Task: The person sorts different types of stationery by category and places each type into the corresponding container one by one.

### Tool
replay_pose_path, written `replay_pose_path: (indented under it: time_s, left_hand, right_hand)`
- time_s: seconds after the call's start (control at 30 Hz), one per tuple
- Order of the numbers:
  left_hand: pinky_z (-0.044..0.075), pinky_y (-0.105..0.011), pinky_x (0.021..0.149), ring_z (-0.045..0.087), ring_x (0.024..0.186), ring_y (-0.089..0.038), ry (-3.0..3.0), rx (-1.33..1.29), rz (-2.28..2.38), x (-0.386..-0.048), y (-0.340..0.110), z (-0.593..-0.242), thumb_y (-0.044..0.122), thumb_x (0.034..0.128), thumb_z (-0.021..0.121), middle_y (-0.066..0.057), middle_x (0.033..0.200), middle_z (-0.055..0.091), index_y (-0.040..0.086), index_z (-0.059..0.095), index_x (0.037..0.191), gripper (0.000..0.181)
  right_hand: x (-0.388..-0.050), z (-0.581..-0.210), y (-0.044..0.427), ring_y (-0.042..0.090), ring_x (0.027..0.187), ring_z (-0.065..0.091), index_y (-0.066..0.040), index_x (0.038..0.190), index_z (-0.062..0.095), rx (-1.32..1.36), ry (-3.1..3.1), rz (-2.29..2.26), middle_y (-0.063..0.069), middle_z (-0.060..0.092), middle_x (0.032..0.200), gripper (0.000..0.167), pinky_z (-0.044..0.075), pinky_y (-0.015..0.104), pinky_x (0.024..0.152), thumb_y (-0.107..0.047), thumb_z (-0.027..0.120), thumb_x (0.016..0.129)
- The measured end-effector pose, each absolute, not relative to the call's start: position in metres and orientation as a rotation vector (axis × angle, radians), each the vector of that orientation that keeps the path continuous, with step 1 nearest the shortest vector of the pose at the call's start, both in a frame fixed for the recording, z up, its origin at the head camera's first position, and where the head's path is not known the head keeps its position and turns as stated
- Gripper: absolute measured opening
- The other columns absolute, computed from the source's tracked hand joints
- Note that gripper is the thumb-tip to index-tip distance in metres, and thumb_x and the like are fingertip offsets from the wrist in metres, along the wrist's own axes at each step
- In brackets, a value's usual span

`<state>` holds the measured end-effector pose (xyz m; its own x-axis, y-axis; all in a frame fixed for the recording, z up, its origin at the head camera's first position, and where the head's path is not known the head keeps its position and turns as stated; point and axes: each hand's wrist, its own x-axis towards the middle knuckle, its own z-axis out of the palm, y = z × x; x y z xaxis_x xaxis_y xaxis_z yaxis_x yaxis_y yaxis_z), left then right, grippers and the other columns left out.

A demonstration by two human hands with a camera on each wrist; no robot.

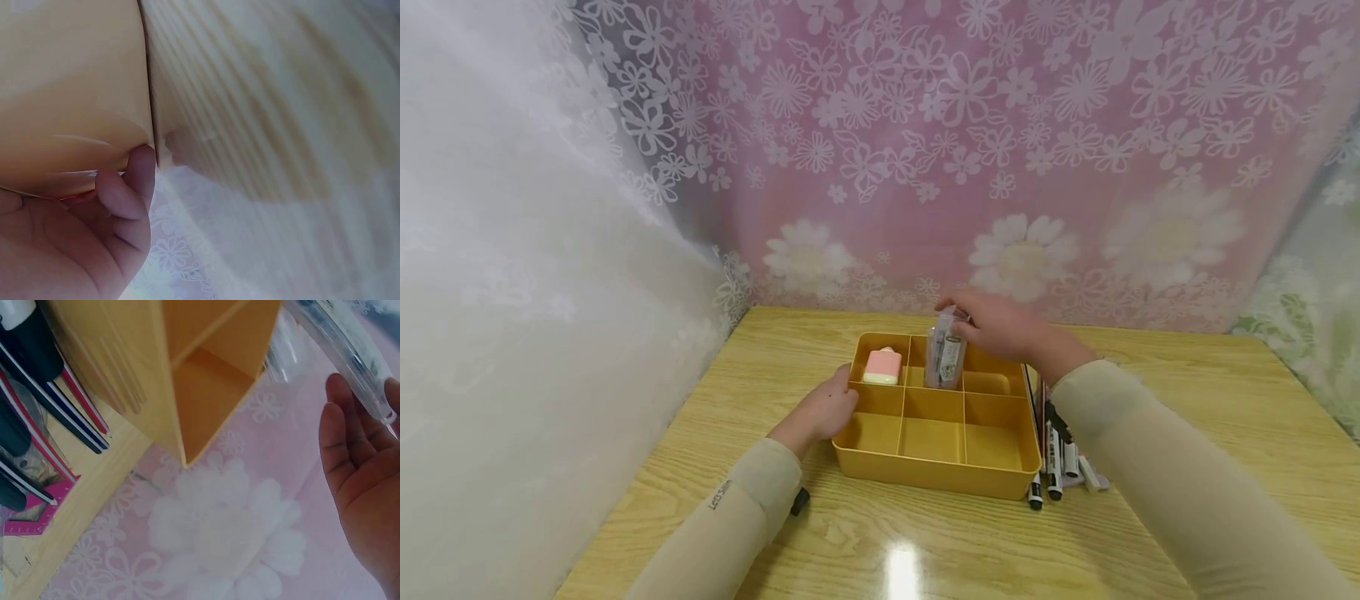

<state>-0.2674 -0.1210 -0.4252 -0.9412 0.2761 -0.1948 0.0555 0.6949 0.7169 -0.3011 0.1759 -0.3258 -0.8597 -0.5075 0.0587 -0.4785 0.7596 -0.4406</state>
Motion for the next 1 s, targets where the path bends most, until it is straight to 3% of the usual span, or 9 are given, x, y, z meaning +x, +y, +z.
replay_pose_path:
  time_s: [0.3, 0.4, 0.57, 0.63, 0.7, 0.8, 0.83, 1.0]
  left_hand:
    - [0.026, -0.052, 0.117, 0.037, 0.143, -0.029, 2.624, 0.274, 1.084, -0.268, -0.121, -0.426, 0.023, 0.1057, 0.031, -0.014, 0.158, 0.039, 0.009, 0.020, 0.161, 0.058]
    - [0.026, -0.051, 0.117, 0.037, 0.143, -0.029, 2.627, 0.272, 1.075, -0.268, -0.121, -0.426, 0.023, 0.1057, 0.032, -0.014, 0.158, 0.039, 0.009, 0.020, 0.161, 0.058]
    - [0.025, -0.051, 0.117, 0.036, 0.144, -0.029, 2.629, 0.273, 1.071, -0.269, -0.121, -0.426, 0.022, 0.1057, 0.032, -0.014, 0.158, 0.039, 0.007, 0.020, 0.161, 0.058]
    - [0.025, -0.051, 0.117, 0.036, 0.144, -0.029, 2.628, 0.274, 1.075, -0.269, -0.121, -0.426, 0.022, 0.1059, 0.032, -0.015, 0.158, 0.039, 0.007, 0.020, 0.161, 0.058]
    - [0.025, -0.051, 0.117, 0.037, 0.144, -0.029, 2.625, 0.269, 1.080, -0.268, -0.120, -0.426, 0.022, 0.1059, 0.032, -0.015, 0.158, 0.039, 0.007, 0.020, 0.160, 0.058]
    - [0.025, -0.051, 0.117, 0.037, 0.143, -0.029, 2.626, 0.265, 1.083, -0.268, -0.120, -0.425, 0.022, 0.1059, 0.032, -0.015, 0.157, 0.039, 0.008, 0.021, 0.161, 0.058]
    - [0.025, -0.051, 0.117, 0.037, 0.143, -0.029, 2.628, 0.265, 1.083, -0.268, -0.120, -0.425, 0.022, 0.1059, 0.032, -0.014, 0.157, 0.039, 0.008, 0.021, 0.161, 0.058]
    - [0.026, -0.051, 0.117, 0.038, 0.143, -0.030, 2.630, 0.271, 1.086, -0.267, -0.120, -0.424, 0.022, 0.1059, 0.032, -0.015, 0.157, 0.040, 0.008, 0.021, 0.160, 0.057]
  right_hand:
    - [-0.307, -0.347, 0.169, 0.029, 0.110, 0.061, -0.013, 0.140, 0.055, -0.783, 2.924, -0.633, 0.009, 0.062, 0.126, 0.036, 0.051, 0.050, 0.092, -0.018, 0.055, 0.104]
    - [-0.307, -0.348, 0.171, 0.033, 0.121, 0.057, -0.015, 0.149, 0.048, -0.762, 2.924, -0.617, 0.012, 0.059, 0.136, 0.046, 0.047, 0.054, 0.099, -0.019, 0.055, 0.105]
    - [-0.307, -0.347, 0.177, 0.037, 0.144, 0.035, -0.023, 0.161, 0.030, -0.743, 2.912, -0.607, 0.011, 0.035, 0.161, 0.060, 0.030, 0.059, 0.113, -0.020, 0.053, 0.105]
    - [-0.307, -0.345, 0.180, 0.036, 0.132, 0.049, -0.024, 0.162, 0.028, -0.742, 2.907, -0.627, 0.012, 0.029, 0.163, 0.062, 0.037, 0.058, 0.108, -0.020, 0.053, 0.105]
    - [-0.308, -0.343, 0.183, 0.032, 0.108, 0.062, -0.022, 0.162, 0.028, -0.755, 2.903, -0.652, 0.013, 0.029, 0.163, 0.062, 0.046, 0.054, 0.097, -0.017, 0.053, 0.105]
    - [-0.308, -0.340, 0.190, 0.023, 0.075, 0.058, -0.018, 0.160, 0.031, -0.769, 2.910, -0.644, 0.015, 0.032, 0.161, 0.062, 0.048, 0.045, 0.081, -0.015, 0.055, 0.103]
    - [-0.307, -0.339, 0.193, 0.023, 0.074, 0.056, -0.017, 0.160, 0.032, -0.769, 2.917, -0.630, 0.016, 0.033, 0.161, 0.061, 0.049, 0.044, 0.081, -0.015, 0.056, 0.103]
    - [-0.301, -0.330, 0.212, 0.037, 0.108, 0.061, -0.010, 0.153, 0.042, -0.737, 2.946, -0.601, 0.018, 0.041, 0.154, 0.052, 0.049, 0.055, 0.095, -0.014, 0.057, 0.103]
